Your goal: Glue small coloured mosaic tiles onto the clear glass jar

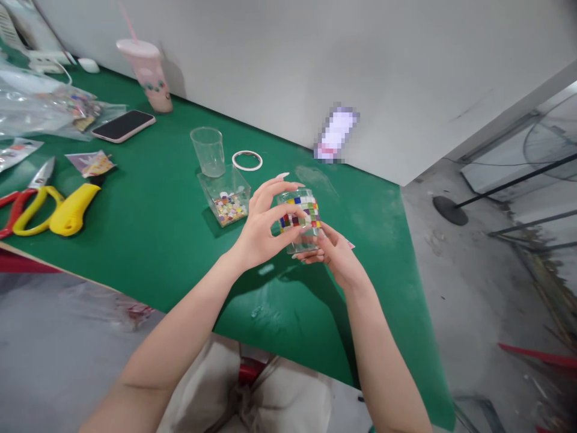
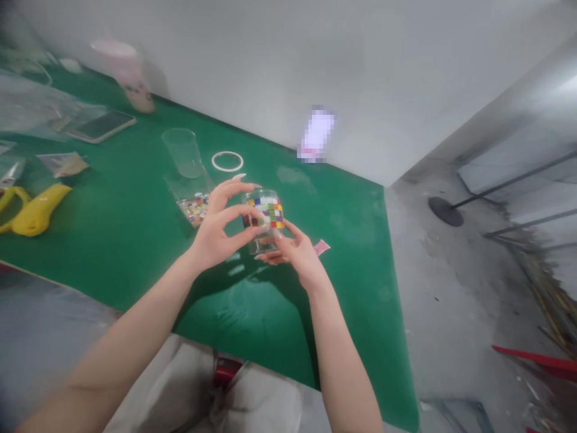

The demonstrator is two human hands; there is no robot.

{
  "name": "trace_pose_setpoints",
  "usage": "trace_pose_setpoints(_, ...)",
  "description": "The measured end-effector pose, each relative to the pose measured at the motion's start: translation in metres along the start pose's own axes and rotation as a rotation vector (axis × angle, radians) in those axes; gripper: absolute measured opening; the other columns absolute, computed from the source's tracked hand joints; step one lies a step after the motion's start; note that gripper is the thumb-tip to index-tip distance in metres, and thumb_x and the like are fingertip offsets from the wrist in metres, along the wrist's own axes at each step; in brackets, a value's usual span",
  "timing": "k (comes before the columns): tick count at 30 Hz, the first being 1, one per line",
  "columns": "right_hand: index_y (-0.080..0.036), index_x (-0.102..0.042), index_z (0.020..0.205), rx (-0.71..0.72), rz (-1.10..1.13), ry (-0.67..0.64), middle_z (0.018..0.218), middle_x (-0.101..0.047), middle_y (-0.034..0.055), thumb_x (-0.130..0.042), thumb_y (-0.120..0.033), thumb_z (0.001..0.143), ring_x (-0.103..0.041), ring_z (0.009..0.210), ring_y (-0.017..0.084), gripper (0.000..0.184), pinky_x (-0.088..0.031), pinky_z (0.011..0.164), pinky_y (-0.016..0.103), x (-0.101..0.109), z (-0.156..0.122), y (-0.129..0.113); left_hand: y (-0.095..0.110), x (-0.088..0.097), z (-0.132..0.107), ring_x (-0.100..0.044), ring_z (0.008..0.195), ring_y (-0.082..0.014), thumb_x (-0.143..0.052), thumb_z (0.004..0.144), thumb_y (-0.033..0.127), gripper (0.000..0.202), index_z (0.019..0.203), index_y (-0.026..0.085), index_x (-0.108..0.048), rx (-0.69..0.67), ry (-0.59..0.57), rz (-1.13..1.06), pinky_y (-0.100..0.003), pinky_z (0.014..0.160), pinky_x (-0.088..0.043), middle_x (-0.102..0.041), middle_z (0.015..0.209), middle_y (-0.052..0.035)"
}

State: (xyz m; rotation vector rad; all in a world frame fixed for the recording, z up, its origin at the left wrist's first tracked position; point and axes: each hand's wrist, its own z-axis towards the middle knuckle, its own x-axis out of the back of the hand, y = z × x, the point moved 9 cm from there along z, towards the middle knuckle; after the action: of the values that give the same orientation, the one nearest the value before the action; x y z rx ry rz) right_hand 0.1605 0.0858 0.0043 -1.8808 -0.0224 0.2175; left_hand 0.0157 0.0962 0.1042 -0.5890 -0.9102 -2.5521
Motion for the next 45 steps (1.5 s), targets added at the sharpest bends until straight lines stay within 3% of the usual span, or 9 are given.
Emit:
trace_pose_setpoints(11,-0.019,-0.042,0.138,0.020,-0.014,0.013,0.099,-0.074,0.0112,-0.071,-0.059,0.071,-0.073,0.067,0.019,0.083,-0.058,0.058,0.026,0.004,0.002,0.000,0.000,0.000,-0.001,-0.040,0.132,-0.0270,-0.066,0.080,0.027,0.012,0.092,0.026,-0.064,-0.008,-0.016,-0.013,-0.050,0.108,-0.036,-0.053,0.131,-0.0038)
trace_pose_setpoints(17,-0.017,-0.044,0.136,0.023,-0.004,0.023,0.095,-0.074,0.0106,-0.072,-0.058,0.070,-0.073,0.064,0.018,0.082,-0.057,0.057,0.024,0.002,0.001,-0.002,0.005,0.001,-0.002,-0.044,0.129,-0.0254,-0.066,0.079,0.021,0.012,0.090,0.026,-0.063,-0.035,0.031,-0.019,-0.049,0.108,-0.035,-0.056,0.126,-0.0040)
trace_pose_setpoints(24,-0.018,-0.040,0.139,0.009,-0.021,0.033,0.094,-0.075,0.0106,-0.072,-0.058,0.070,-0.073,0.064,0.019,0.086,-0.058,0.057,0.026,0.002,0.001,0.001,0.004,-0.004,-0.004,-0.044,0.128,-0.0266,-0.066,0.079,0.024,0.010,0.088,0.026,-0.062,0.039,0.024,0.001,-0.050,0.108,-0.035,-0.055,0.127,-0.0040)
trace_pose_setpoints(27,-0.018,-0.037,0.142,0.017,-0.032,0.039,0.092,-0.075,0.0102,-0.073,-0.057,0.070,-0.073,0.065,0.021,0.089,-0.059,0.057,0.029,0.003,0.001,0.002,0.002,-0.004,-0.005,-0.044,0.129,-0.0270,-0.069,0.077,0.031,0.020,0.095,0.026,-0.060,0.075,0.009,-0.068,-0.049,0.108,-0.035,-0.054,0.129,-0.0053)
trace_pose_setpoints(31,-0.017,-0.036,0.143,0.040,-0.032,0.050,0.096,-0.075,0.0117,-0.071,-0.058,0.070,-0.073,0.065,0.020,0.090,-0.058,0.057,0.029,0.003,0.001,-0.001,-0.014,-0.003,-0.007,-0.037,0.135,-0.0261,-0.060,0.085,0.038,0.035,0.118,0.028,-0.051,0.186,0.046,-0.195,-0.047,0.110,-0.034,-0.046,0.139,-0.0086)
trace_pose_setpoints(34,-0.017,-0.033,0.143,0.058,-0.030,0.068,0.096,-0.075,0.0115,-0.073,-0.056,0.070,-0.072,0.064,0.020,0.092,-0.058,0.057,0.028,0.003,0.000,-0.002,-0.031,-0.014,-0.013,-0.027,0.142,-0.0278,-0.053,0.089,0.044,0.054,0.137,0.030,-0.033,0.278,0.044,-0.255,-0.048,0.110,-0.034,-0.032,0.150,-0.0107)
trace_pose_setpoints(38,-0.018,-0.032,0.144,0.070,-0.026,0.076,0.096,-0.075,0.0114,-0.073,-0.055,0.070,-0.073,0.065,0.021,0.093,-0.058,0.059,0.030,0.001,0.001,-0.001,-0.040,-0.034,-0.020,-0.033,0.139,-0.0279,-0.054,0.087,0.050,0.077,0.147,0.038,-0.007,0.295,-0.017,-0.384,-0.045,0.103,-0.044,-0.015,0.158,-0.0098)
trace_pose_setpoints(41,-0.018,-0.031,0.145,0.067,-0.019,0.076,0.097,-0.075,0.0120,-0.073,-0.056,0.070,-0.073,0.066,0.022,0.094,-0.059,0.060,0.032,-0.001,0.002,0.000,-0.044,-0.041,-0.024,-0.037,0.137,-0.0279,-0.056,0.086,0.049,0.081,0.148,0.039,-0.004,0.315,-0.049,-0.433,-0.043,0.100,-0.047,-0.011,0.159,-0.0102)
trace_pose_setpoints(45,-0.017,-0.029,0.146,0.060,-0.011,0.079,0.098,-0.074,0.0133,-0.073,-0.055,0.069,-0.073,0.066,0.021,0.096,-0.059,0.059,0.030,-0.002,0.001,0.000,-0.044,-0.041,-0.024,-0.030,0.141,-0.0295,-0.058,0.085,0.047,0.080,0.148,0.036,-0.009,0.333,-0.053,-0.442,-0.046,0.106,-0.041,-0.015,0.158,-0.0107)
